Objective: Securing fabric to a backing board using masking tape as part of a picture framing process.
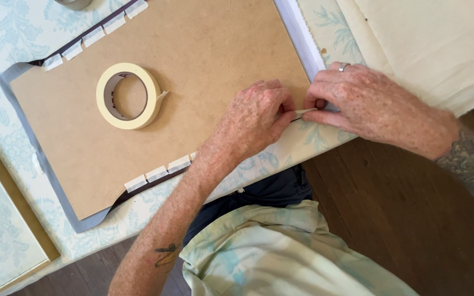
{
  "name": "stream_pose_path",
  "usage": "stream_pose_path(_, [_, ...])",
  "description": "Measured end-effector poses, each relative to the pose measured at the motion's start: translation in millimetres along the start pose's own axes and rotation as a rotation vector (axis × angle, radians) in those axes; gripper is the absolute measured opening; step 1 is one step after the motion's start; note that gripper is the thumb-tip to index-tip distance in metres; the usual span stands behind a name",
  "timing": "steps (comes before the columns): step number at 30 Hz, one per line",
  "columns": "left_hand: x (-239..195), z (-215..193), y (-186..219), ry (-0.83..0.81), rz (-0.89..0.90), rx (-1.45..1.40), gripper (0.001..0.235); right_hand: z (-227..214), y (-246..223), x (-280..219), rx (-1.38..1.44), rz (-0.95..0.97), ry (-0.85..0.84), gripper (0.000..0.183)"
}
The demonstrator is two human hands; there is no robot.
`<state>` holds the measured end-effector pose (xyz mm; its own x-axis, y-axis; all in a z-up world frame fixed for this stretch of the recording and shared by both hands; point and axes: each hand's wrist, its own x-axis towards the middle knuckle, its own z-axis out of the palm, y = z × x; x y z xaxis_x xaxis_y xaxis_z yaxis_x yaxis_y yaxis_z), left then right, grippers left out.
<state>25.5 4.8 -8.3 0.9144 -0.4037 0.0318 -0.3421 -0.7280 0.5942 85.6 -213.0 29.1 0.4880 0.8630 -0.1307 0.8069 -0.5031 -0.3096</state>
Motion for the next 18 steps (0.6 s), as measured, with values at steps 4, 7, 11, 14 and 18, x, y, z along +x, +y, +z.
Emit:
stream_pose_path(4, [-0.7,1.2,2.2,0.015,-0.009,0.002,0.01,2.2,7.9,4.2,-0.005,-0.014,0.001,0.033])
stream_pose_path(7, [-1.2,2.8,3.7,0.039,-0.036,0.008,0.011,-1.6,8.9,8.6,-0.005,0.002,-0.102,0.031])
stream_pose_path(11, [-4.3,5.3,7.1,0.072,-0.055,0.011,0.01,-4.6,6.5,11.8,0.082,0.027,-0.098,0.031])
stream_pose_path(14, [-4.7,3.9,9.2,0.087,-0.069,0.009,0.011,-3.4,7.2,9.5,-0.004,-0.021,-0.066,0.028])
stream_pose_path(18, [-2.3,-0.2,6.7,0.051,-0.082,-0.01,0.009,-9.5,4.0,9.4,-0.279,-0.159,0.007,0.031])
